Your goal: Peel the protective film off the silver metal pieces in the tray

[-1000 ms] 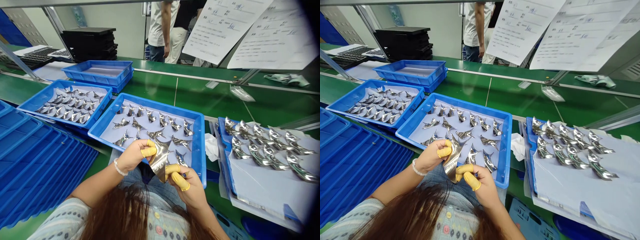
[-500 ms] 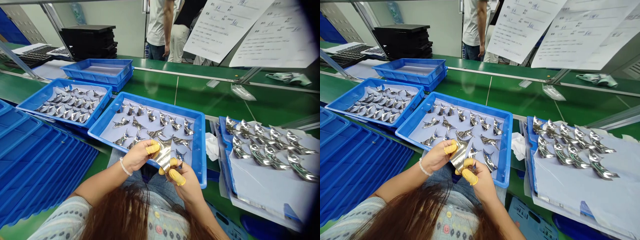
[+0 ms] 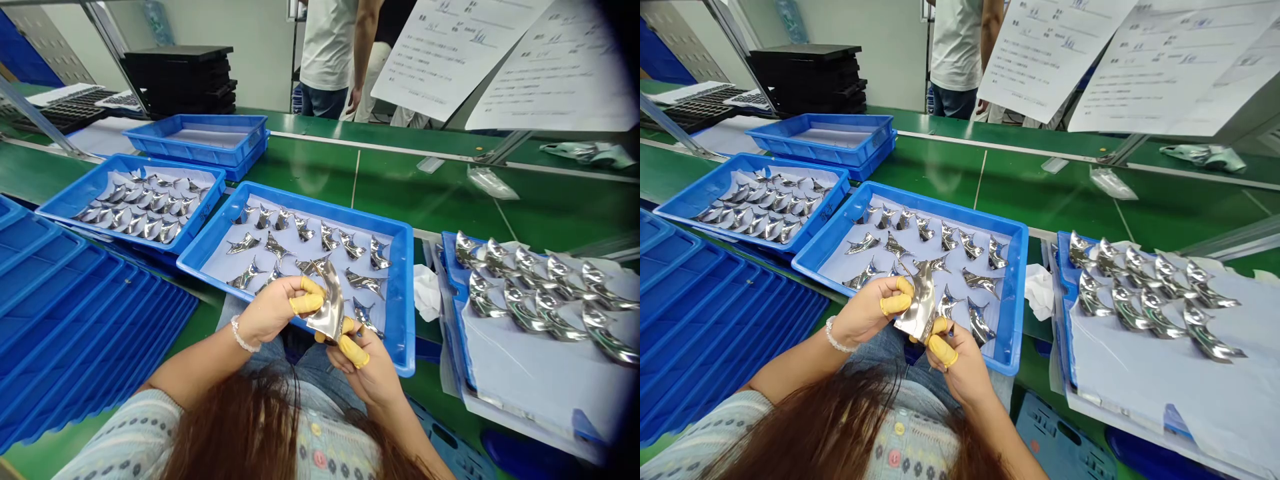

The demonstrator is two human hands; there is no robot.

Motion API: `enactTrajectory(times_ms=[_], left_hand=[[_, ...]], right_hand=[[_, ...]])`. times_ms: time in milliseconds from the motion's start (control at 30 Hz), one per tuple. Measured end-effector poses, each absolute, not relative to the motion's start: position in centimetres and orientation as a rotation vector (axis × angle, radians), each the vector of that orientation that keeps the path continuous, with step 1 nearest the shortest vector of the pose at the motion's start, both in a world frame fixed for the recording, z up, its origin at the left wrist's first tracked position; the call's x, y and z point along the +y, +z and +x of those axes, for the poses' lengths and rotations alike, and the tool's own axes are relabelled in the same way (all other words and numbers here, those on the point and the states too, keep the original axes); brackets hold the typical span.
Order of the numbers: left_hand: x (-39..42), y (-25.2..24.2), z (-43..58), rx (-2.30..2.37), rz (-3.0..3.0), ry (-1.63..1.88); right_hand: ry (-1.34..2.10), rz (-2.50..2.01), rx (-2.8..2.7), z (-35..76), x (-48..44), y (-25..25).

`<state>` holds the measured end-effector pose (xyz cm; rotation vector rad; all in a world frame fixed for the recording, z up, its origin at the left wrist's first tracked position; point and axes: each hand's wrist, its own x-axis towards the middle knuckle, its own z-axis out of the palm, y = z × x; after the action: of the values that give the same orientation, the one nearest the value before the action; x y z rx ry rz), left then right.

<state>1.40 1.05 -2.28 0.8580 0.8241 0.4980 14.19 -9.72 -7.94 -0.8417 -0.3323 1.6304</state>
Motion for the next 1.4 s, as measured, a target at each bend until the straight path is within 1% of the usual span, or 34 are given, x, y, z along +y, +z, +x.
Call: enactTrajectory(times_ms=[300,533,633,733,833,933,1033,1200,1400], left_hand=[[1.1,-2.4,1.3,0.813,0.933,0.462],[2.1,-1.8,-0.1,0.957,1.158,0.436],[1.8,-1.8,-0.2,1.0,1.323,0.407],[0.9,-2.3,0.2,1.032,1.5,0.395],[0.1,-2.7,0.9,1.042,1.594,0.384],[-0.2,-2.7,1.2,1.017,1.678,0.384],[0.1,-2.2,0.9,0.987,1.692,0.417],[1.0,-2.2,0.0,1.071,1.725,0.445],[1.3,-3.1,0.1,1.069,1.742,0.353]], right_hand=[[1.622,-0.865,-0.374,14.3,-9.9,-8.4],[1.496,-1.029,-0.42,15.0,-9.4,-9.9],[1.328,-1.241,-0.602,15.1,-9.4,-10.5],[1.076,-1.461,-0.96,14.6,-9.6,-10.3],[0.968,-1.549,-1.123,14.1,-9.9,-9.7],[0.989,-1.575,-1.052,14.2,-10.0,-9.4],[1.096,-1.506,-0.88,14.6,-10.1,-9.6],[1.159,-1.469,-0.629,14.5,-9.8,-9.8],[1.144,-1.485,-0.641,14.1,-9.5,-8.2]])
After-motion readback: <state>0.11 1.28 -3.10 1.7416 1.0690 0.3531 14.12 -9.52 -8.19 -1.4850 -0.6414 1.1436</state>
